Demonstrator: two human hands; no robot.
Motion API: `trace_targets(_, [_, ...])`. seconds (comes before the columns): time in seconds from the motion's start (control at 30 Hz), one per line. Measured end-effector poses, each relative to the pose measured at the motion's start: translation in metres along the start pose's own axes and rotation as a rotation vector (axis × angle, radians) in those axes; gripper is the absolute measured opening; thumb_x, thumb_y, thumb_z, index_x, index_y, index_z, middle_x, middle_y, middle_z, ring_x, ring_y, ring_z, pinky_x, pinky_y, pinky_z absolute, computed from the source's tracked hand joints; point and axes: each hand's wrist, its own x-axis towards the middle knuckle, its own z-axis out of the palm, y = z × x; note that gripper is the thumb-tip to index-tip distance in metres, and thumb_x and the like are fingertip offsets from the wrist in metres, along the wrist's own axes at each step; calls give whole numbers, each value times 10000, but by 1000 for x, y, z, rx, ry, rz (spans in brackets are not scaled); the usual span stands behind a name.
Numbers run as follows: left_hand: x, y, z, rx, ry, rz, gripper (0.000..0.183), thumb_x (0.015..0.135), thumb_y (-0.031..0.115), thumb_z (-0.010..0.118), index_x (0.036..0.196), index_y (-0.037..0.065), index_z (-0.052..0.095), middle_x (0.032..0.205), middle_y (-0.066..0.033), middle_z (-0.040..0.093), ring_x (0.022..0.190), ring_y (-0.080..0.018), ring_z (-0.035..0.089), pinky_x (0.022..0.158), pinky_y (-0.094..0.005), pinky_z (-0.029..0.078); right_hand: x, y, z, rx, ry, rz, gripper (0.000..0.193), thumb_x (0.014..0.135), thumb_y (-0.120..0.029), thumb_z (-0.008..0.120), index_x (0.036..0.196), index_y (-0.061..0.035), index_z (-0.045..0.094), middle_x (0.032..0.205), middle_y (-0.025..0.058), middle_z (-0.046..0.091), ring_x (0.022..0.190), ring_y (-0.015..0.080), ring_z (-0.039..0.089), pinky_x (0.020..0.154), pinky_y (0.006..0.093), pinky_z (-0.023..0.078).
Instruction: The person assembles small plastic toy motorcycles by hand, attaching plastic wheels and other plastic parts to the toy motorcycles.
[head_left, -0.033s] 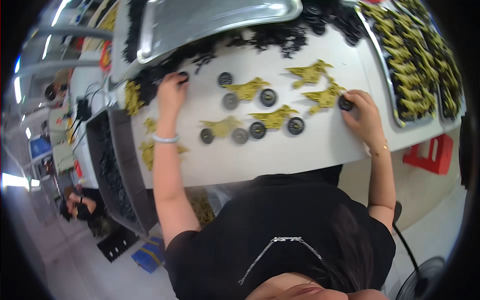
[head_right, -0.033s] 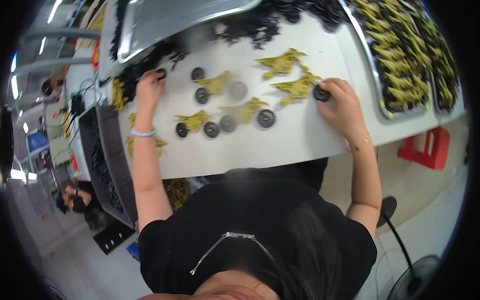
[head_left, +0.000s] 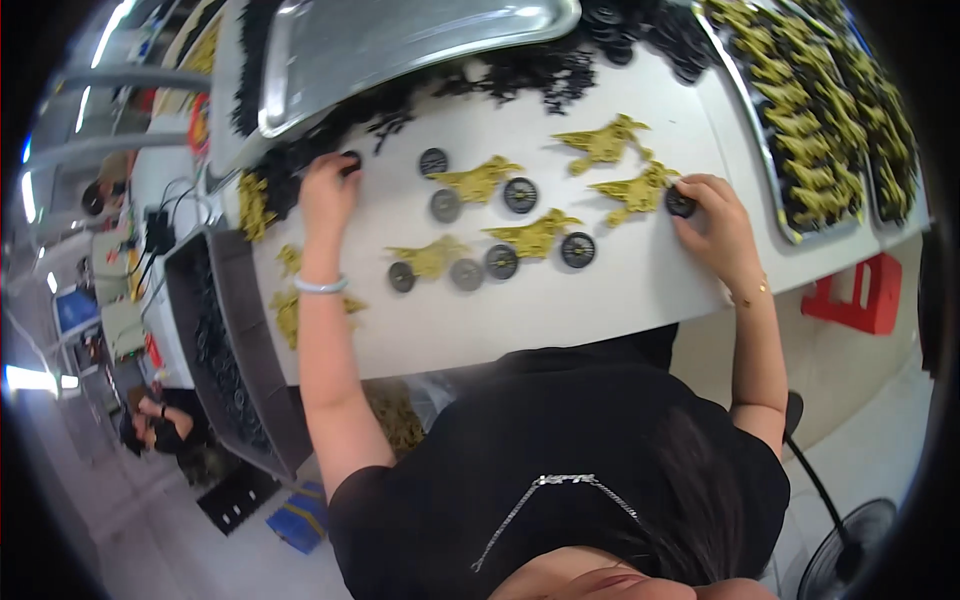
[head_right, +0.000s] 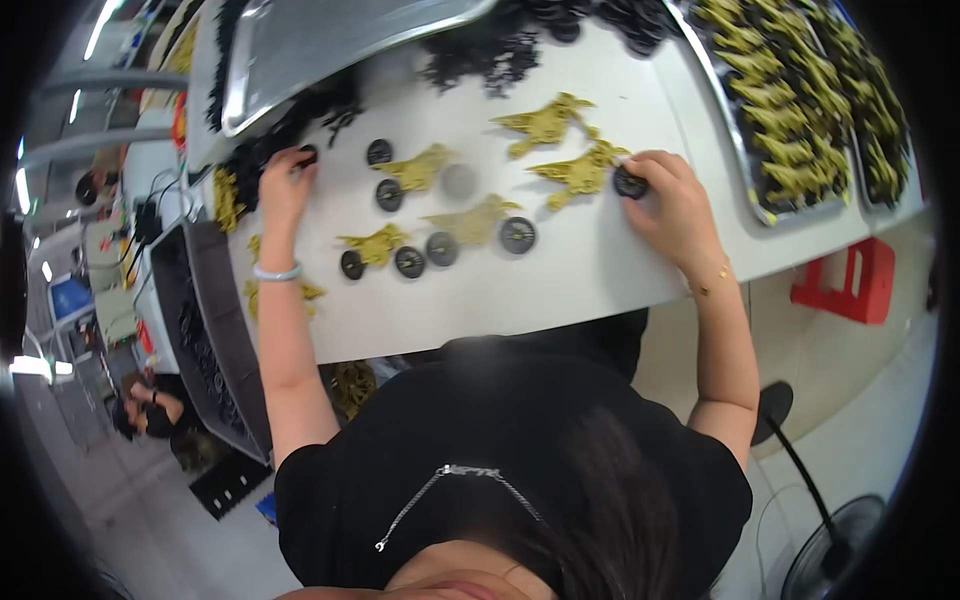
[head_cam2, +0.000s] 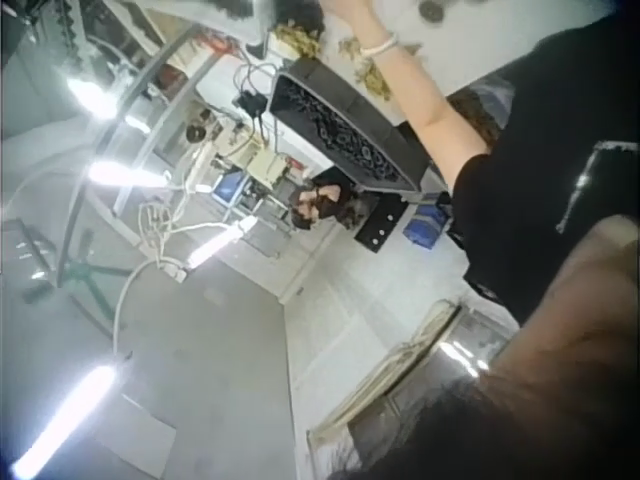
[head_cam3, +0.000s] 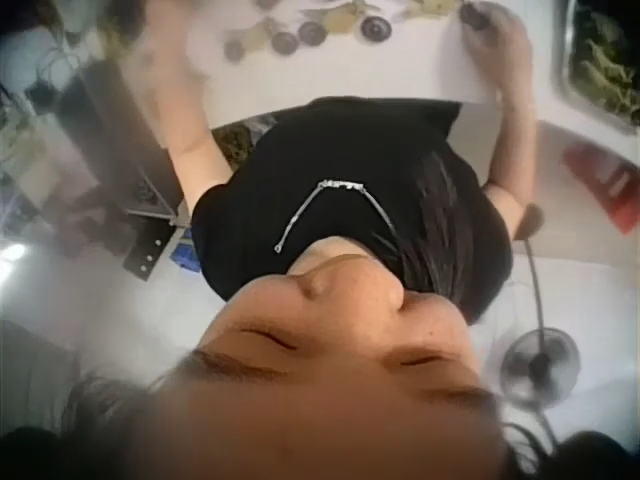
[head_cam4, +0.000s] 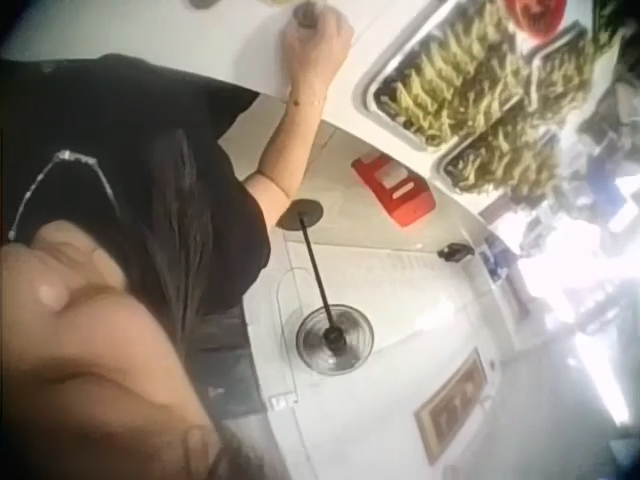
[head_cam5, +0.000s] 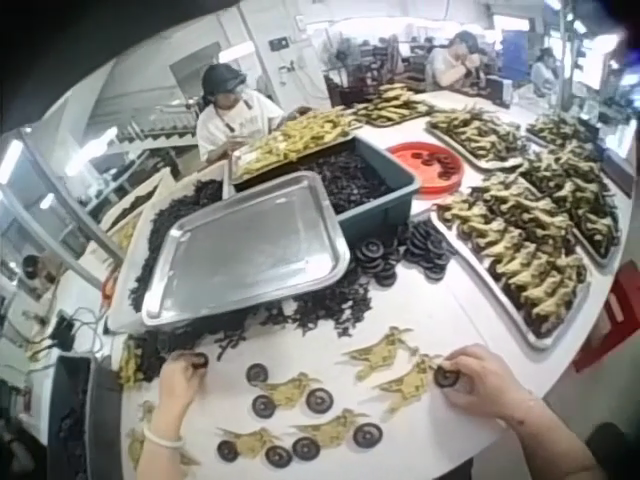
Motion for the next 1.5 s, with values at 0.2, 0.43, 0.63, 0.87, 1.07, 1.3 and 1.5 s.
trace_targets(0.2, [-9,194,-29,-512,-32,117,358,700,62,730,1045,48,638,991,-99,639,890,-248,617,802,-349,491,-20,6,-7,-28,67,18,328,683,-3,690,1005,-24,626,1035,81,623,977,256,587,848,331,489])
trace_targets(0.43, [-53,285,31,-617,-287,372,424,675,81,761,1077,43,631,1056,-117,611,931,-297,606,790,-361,498,-22,15,-6,30,97,-14,312,676,-6,693,979,-17,623,1029,79,619,958,254,582,839,333,489])
trace_targets(0.63, [-57,291,40,-551,-339,370,398,678,73,758,1047,16,619,1016,-104,582,921,-287,584,776,-367,482,-22,19,-8,62,98,-36,318,667,-4,696,975,-21,620,1026,77,613,961,253,576,830,334,488])
trace_targets(0.87, [-66,293,41,-489,-261,391,392,669,126,762,1027,49,621,984,-88,557,901,-299,535,770,-401,413,-21,8,-15,23,73,-58,381,642,-9,721,1005,-31,610,1043,92,601,980,272,569,855,353,478])
trace_targets(1.07, [-61,274,19,-471,-126,378,493,749,246,727,1166,52,548,1113,-121,527,993,-300,507,856,-409,383,14,-11,-58,-65,144,-11,360,722,-23,713,1066,-40,612,1046,134,593,973,329,575,852,370,460])
trace_targets(1.3, [-1,65,-13,275,110,-181,271,751,167,681,1015,109,672,1002,-126,624,911,-342,592,779,-449,472,112,32,-47,-260,22,-31,219,787,-41,648,1004,-15,640,971,133,629,933,325,599,803,378,478])
trace_targets(1.5, [-14,-16,0,143,152,-286,202,778,97,625,976,68,649,1075,-171,589,971,-372,586,824,-434,484,163,38,-3,-268,136,-17,153,800,-103,626,948,-74,648,933,84,618,943,289,600,798,383,489])
